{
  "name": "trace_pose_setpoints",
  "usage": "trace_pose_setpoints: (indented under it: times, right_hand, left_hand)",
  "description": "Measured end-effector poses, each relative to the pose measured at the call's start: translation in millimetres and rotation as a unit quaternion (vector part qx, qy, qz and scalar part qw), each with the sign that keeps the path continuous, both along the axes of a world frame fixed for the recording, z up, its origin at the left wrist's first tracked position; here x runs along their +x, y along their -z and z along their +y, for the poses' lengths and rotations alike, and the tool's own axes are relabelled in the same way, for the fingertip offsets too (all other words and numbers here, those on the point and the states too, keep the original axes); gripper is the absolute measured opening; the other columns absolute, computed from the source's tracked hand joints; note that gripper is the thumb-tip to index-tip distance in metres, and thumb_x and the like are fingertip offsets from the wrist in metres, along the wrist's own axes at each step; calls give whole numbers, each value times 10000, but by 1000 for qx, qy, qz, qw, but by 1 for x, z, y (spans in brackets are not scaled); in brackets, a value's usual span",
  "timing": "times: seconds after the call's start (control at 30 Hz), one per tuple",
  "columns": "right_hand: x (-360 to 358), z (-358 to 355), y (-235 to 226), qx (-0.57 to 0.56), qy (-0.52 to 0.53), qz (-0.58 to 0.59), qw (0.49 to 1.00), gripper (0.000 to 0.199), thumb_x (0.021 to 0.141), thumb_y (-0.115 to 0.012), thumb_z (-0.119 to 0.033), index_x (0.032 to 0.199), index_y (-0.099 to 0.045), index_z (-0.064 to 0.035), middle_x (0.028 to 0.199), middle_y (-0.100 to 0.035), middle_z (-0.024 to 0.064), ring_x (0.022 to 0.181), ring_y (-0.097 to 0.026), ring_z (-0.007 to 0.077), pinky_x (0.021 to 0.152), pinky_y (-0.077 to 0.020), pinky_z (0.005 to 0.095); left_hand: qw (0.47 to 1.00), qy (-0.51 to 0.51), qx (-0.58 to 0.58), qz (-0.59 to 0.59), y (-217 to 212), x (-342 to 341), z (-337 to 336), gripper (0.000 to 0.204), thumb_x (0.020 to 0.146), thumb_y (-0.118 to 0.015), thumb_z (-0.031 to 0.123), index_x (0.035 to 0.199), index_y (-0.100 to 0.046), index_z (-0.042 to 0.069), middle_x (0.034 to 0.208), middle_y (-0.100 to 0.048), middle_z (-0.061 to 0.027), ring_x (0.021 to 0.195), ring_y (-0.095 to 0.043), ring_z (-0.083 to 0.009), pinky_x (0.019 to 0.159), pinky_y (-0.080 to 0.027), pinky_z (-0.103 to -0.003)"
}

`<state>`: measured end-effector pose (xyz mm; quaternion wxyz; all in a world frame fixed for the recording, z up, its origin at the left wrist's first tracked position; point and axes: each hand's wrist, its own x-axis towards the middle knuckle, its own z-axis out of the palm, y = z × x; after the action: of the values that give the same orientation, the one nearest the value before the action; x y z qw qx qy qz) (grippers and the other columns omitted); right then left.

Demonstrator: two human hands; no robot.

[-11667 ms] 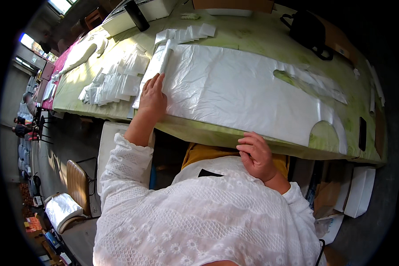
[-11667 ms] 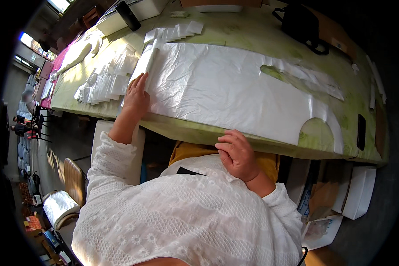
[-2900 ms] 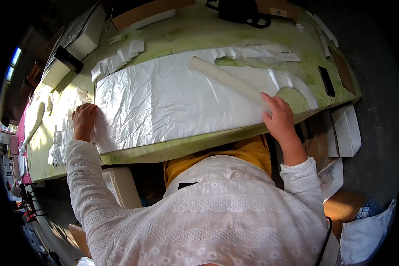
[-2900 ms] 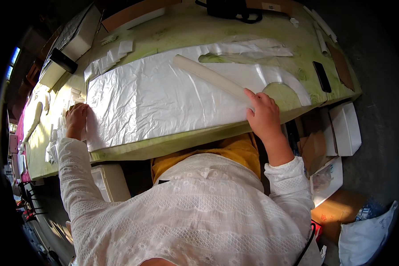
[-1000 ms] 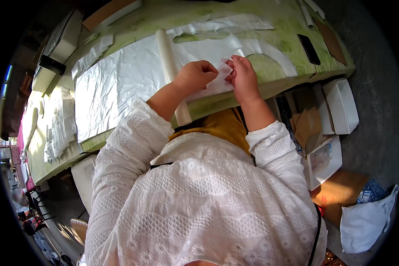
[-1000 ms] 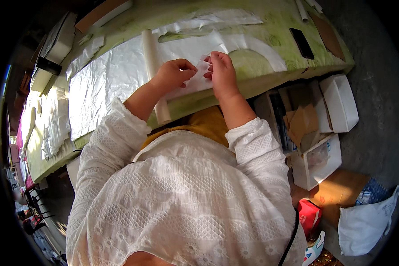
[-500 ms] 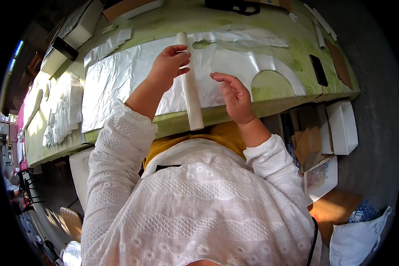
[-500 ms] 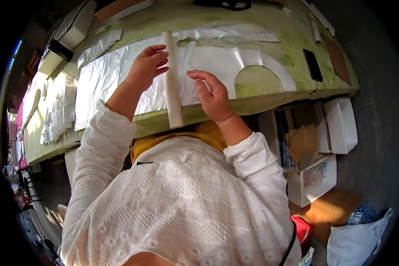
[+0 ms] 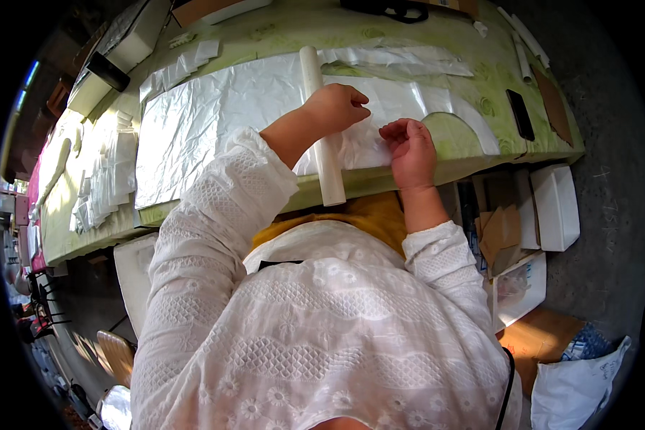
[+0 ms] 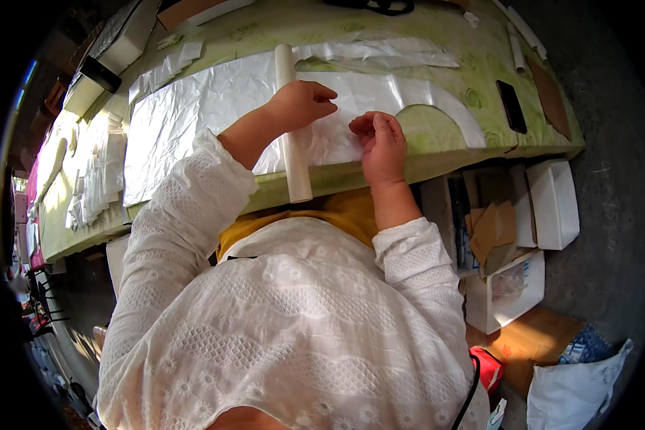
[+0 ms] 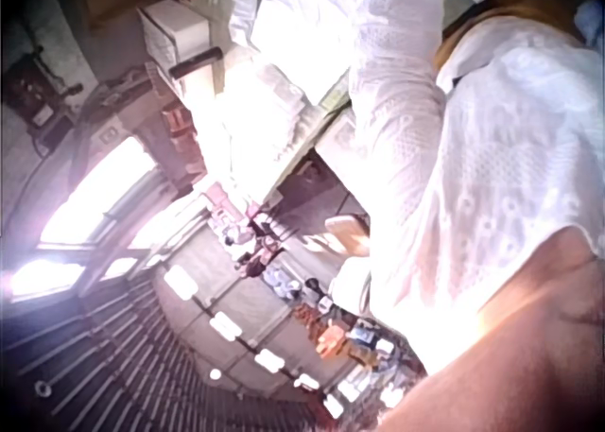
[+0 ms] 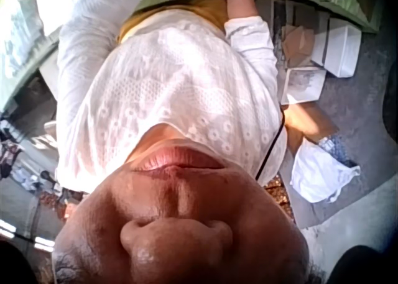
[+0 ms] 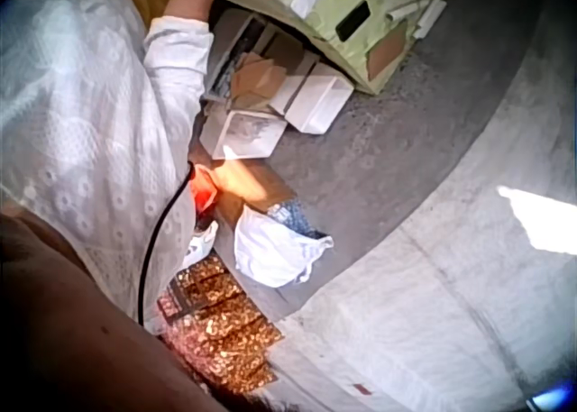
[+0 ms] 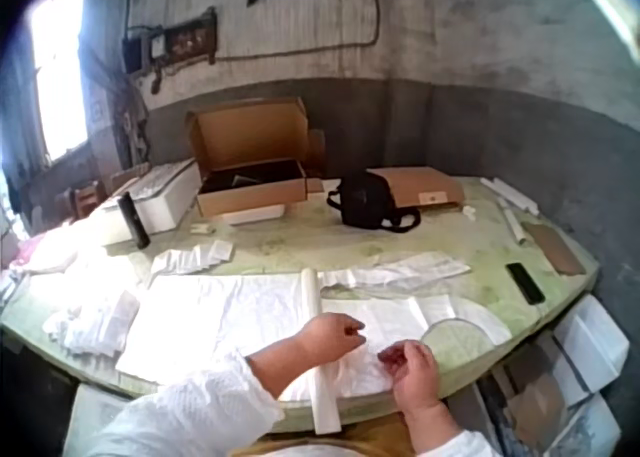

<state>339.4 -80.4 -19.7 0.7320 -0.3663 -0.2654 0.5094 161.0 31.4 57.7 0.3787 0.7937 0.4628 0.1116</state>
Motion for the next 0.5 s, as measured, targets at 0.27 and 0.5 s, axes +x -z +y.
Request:
trace_pose_setpoints:
  times: [0.27,0.5]
  right_hand:
    - [33,-6,4,11,25,149,988,238,1037,-523,-274,1075,-618,-60,985,-664,95,944,-625,267,958,-529,494]
    - [28,-4,4,20,13,130,991,239,1045,-513,-257,1071,-612,-42,974,-653,102,943,-622,273,978,-524,520]
  left_hand:
    - [994,-60,47,-75,-26,-26,-20,421,903,-730,223,1311,-657,144,1168,-695,-67,988,-670,-209,877,-561,-348]
    - [998,-2,61,-4,-4,1,-29,496,901,-706,416,1325,-657,165,1206,-677,-117,1076,-669,-291,956,-535,-394]
